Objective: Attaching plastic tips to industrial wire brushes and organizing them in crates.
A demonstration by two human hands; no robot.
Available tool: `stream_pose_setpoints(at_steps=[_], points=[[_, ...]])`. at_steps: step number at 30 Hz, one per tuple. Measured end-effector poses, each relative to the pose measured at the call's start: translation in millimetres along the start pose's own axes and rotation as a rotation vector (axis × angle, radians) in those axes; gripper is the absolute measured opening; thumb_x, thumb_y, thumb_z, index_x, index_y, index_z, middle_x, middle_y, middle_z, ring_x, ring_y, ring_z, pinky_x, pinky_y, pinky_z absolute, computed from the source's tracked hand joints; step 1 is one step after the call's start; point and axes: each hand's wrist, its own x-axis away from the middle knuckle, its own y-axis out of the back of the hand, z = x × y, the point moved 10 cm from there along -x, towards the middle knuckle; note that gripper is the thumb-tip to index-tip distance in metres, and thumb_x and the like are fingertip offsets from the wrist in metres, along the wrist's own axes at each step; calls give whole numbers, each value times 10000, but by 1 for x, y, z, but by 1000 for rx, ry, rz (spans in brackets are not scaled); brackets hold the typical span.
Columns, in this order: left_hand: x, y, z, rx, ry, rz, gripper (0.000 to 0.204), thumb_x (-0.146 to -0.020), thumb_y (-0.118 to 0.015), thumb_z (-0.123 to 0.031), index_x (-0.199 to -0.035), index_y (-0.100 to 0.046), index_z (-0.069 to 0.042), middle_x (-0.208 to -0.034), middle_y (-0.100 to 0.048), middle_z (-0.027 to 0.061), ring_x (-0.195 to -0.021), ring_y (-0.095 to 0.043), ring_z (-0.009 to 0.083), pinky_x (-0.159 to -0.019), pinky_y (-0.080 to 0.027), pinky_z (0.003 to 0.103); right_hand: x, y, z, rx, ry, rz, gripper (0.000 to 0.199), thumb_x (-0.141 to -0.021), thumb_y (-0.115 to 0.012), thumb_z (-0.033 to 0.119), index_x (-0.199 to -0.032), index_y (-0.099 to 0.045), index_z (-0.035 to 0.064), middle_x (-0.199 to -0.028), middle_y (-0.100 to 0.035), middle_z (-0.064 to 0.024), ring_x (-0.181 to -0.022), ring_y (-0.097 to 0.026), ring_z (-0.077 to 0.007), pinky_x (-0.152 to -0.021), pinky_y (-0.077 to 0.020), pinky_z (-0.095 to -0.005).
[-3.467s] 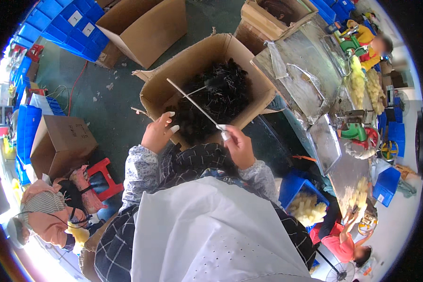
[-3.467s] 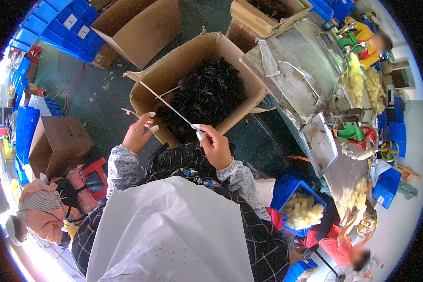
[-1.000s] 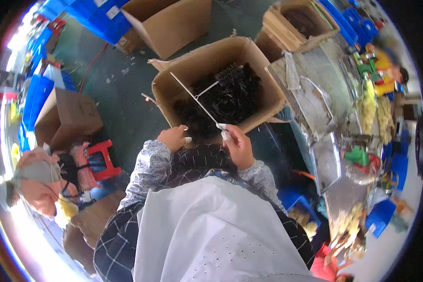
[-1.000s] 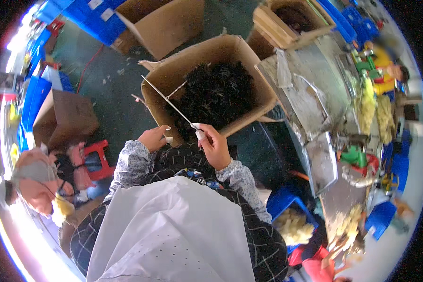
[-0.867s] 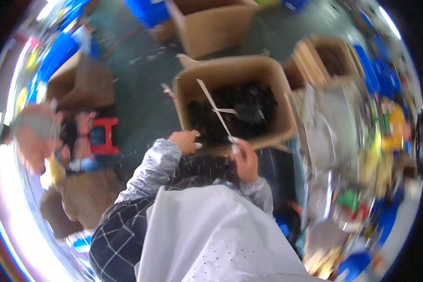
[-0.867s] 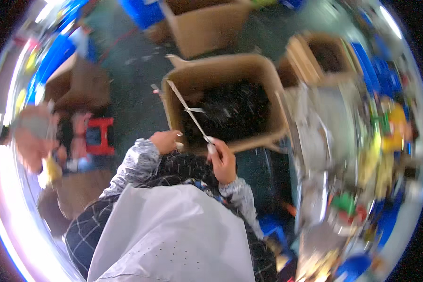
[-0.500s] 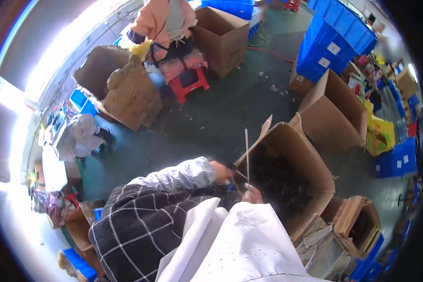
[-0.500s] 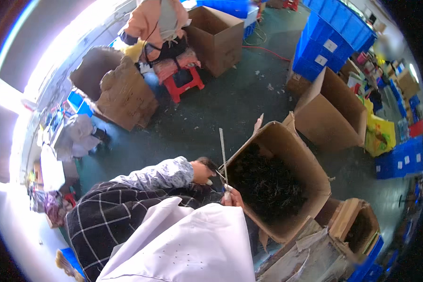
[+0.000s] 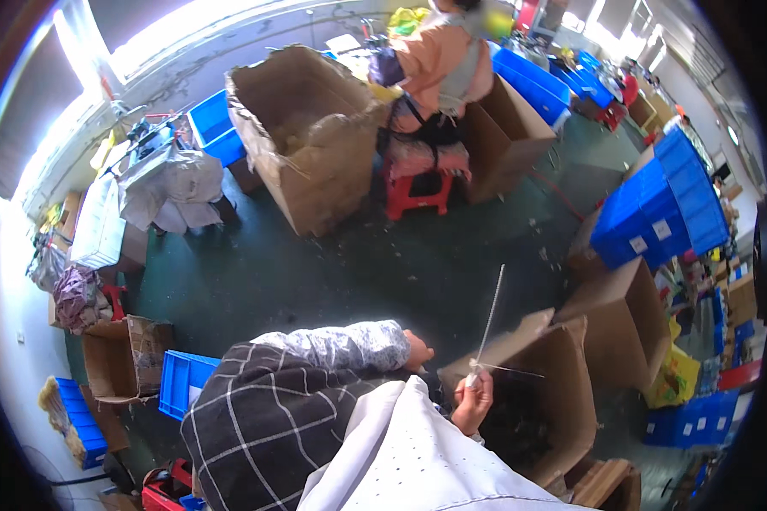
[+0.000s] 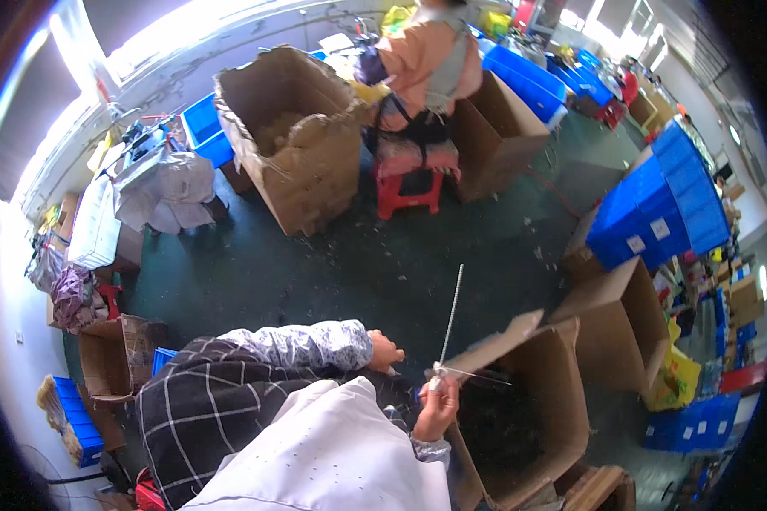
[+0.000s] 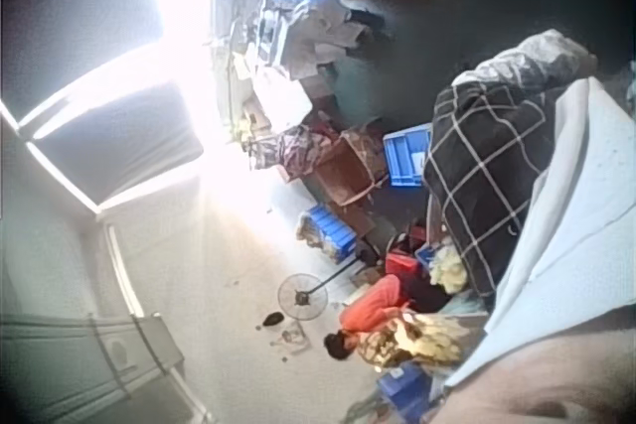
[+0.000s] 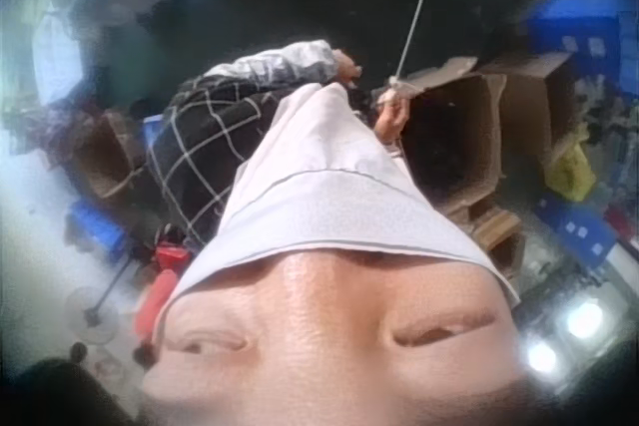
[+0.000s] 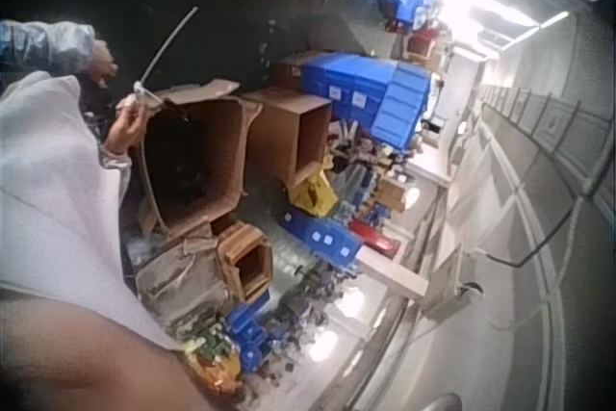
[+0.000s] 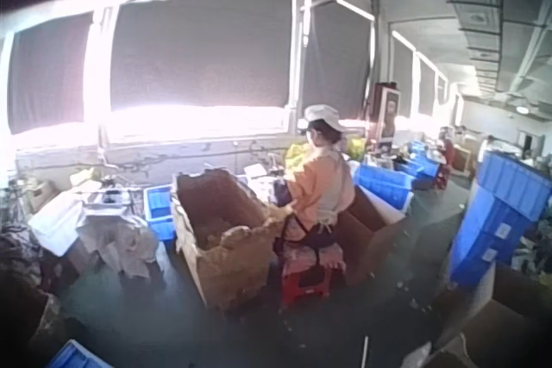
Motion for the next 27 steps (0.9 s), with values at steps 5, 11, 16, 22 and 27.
stream_pose_setpoints(at_steps=[5, 11, 16, 22, 27], points=[[72, 8, 93, 87, 113, -232, 416, -735, -549, -372, -1012, -504, -66, -870, -598, 129, -870, -571, 280, -737, -431, 407, -9, -115, -24, -153, -81, 217, 226, -828, -449, 81, -1048, -499, 80, -619, -431, 30, -497, -326, -11, -418, -238, -130], [157, -17, 182, 156, 371, -272, 400, -749, -533, -357, -1040, -500, -85, -900, -594, 106, -882, -565, 259, -737, -418, 394, -12, -225, -46, -169, -299, 519, 233, -837, -434, 100, -1058, -503, 70, -614, -421, 20, -493, -342, -21, -413, -264, -135], [202, -64, 225, 290, 578, -291, 410, -747, -505, -354, -1065, -514, -95, -935, -581, 116, -881, -555, 276, -763, -425, 380, 6, -307, -47, -106, -430, 892, 203, -837, -453, 89, -1029, -510, 61, -624, -453, 8, -509, -356, -27, -433, -274, -137], [269, -99, 239, 668, 794, -630, 287, -775, -469, -221, -1019, -471, -70, -966, -560, 161, -929, -529, 294, -798, -396, 402, -60, -362, -37, -251, -475, 742, 198, -850, -418, 105, -1027, -501, 75, -609, -422, 22, -457, -311, -18, -386, -237, -150], [304, -138, 259, 773, 1030, -690, 347, -738, -500, -204, -1046, -455, -51, -934, -566, 177, -855, -557, 323, -743, -439, 417, -40, -455, 5, -76, -206, 1208, 229, -845, -437, 76, -1070, -481, 66, -639, -437, 14, -517, -342, -20, -431, -286, -145]])
